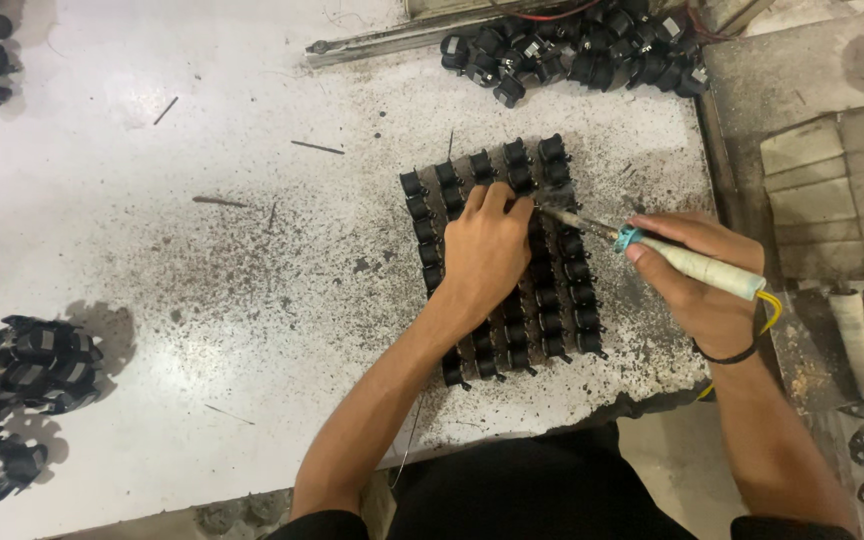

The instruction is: The person picks small black cylindrical components from piles and trays on the workbench and arranges them into a neat grid of rows. They then take a soldering iron and solder the leads of each component in the grid one by one, working across the rows.

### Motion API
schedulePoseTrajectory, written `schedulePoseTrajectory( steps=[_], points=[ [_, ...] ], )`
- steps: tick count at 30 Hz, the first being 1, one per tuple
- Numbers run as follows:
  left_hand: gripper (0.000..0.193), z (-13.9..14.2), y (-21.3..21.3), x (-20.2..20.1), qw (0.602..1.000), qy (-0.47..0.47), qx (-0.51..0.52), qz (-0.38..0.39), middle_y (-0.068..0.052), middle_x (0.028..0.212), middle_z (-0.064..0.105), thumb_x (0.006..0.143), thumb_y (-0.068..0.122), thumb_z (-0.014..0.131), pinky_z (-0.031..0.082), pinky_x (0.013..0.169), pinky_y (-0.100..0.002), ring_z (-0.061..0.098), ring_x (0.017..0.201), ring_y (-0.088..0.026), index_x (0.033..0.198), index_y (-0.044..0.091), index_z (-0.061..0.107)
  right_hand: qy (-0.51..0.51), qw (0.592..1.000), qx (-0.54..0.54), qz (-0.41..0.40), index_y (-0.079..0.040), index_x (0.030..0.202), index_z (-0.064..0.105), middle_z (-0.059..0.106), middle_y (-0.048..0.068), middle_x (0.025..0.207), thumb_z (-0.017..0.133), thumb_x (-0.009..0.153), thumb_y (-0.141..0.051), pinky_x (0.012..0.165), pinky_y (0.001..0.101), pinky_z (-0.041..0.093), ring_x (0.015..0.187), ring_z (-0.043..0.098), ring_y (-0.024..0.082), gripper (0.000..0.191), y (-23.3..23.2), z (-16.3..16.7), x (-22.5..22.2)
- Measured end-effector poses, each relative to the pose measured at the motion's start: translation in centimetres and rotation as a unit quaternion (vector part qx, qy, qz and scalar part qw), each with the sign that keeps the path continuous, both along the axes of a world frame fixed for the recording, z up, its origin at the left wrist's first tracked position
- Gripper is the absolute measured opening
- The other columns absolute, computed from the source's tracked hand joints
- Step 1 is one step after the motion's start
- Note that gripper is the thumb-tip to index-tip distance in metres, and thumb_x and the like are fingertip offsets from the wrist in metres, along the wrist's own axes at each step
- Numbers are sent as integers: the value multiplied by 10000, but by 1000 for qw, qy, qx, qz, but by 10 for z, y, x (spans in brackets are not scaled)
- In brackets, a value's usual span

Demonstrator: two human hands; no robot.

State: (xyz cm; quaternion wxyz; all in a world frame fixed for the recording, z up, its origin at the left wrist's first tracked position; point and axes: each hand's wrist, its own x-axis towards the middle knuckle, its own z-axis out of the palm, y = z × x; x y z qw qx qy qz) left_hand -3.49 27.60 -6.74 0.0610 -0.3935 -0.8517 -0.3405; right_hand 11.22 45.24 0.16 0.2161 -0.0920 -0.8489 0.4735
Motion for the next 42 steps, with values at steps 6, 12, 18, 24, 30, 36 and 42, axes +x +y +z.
schedulePoseTrajectory(
  steps=[6, 12, 18, 24, 30, 36, 42],
  points=[
    [179, 13, -7, 1, 997, 22, 65, 28, -99, 1010, 610, 808, -24, 709, 593, 636, -399, 635, 921, -292, 979, 29, 708, 32, 999, -17, -27, 45, 1168, 725, 745, 166, 1106, 779, 989, -11, 808, 204, 566, 937, 721, 151, 195, 6, 5, 11],
    [172, 11, -20, 16, 1000, -10, 19, 12, -116, 1007, 601, 821, -14, 684, 574, 573, -393, 655, 868, -269, 985, 19, 727, -19, 999, 19, -34, 21, 1187, 746, 759, 152, 1035, 782, 953, -17, 785, 232, 564, 888, 726, 176, 240, 0, -11, 32],
    [191, -2, -12, 23, 1000, -6, 3, -6, -83, 990, 613, 785, -15, 662, 578, 593, -385, 664, 926, -269, 953, 41, 734, 33, 999, -3, -10, 23, 1167, 724, 752, 160, 1066, 792, 947, -29, 799, 240, 588, 913, 741, 186, 236, 0, -17, 33],
    [251, -5, -9, 25, 999, -16, 5, -42, -125, 983, 622, 714, -15, 672, 574, 596, -404, 656, 915, -303, 959, 15, 716, -10, 999, 47, 8, 29, 1174, 726, 749, 164, 1042, 790, 930, -14, 752, 228, 579, 880, 742, 182, 256, -7, 6, 18],
    [217, -6, -2, 25, 999, -27, 13, -44, -141, 974, 620, 731, -20, 702, 573, 614, -430, 657, 916, -328, 946, 8, 692, -37, 994, 97, 20, 33, 1112, 740, 753, 168, 1015, 831, 858, -13, 715, 255, 582, 852, 742, 192, 274, -20, 32, 2],
    [179, 12, -8, 26, 997, -55, 45, -25, -150, 1004, 615, 802, -40, 684, 585, 670, -432, 665, 884, -325, 975, 4, 674, -21, 998, 43, 27, 25, 1153, 736, 759, 161, 1070, 800, 897, -5, 770, 249, 597, 860, 750, 167, 266, -15, 32, 6],
    [222, 25, -33, 37, 997, -15, 73, 11, -129, 1020, 603, 831, -28, 682, 567, 629, -410, 661, 838, -317, 1049, 13, 683, -2, 999, -17, -31, 14, 1185, 740, 761, 155, 1044, 758, 964, -43, 737, 214, 584, 859, 742, 161, 229, -9, -2, 37]
  ],
)
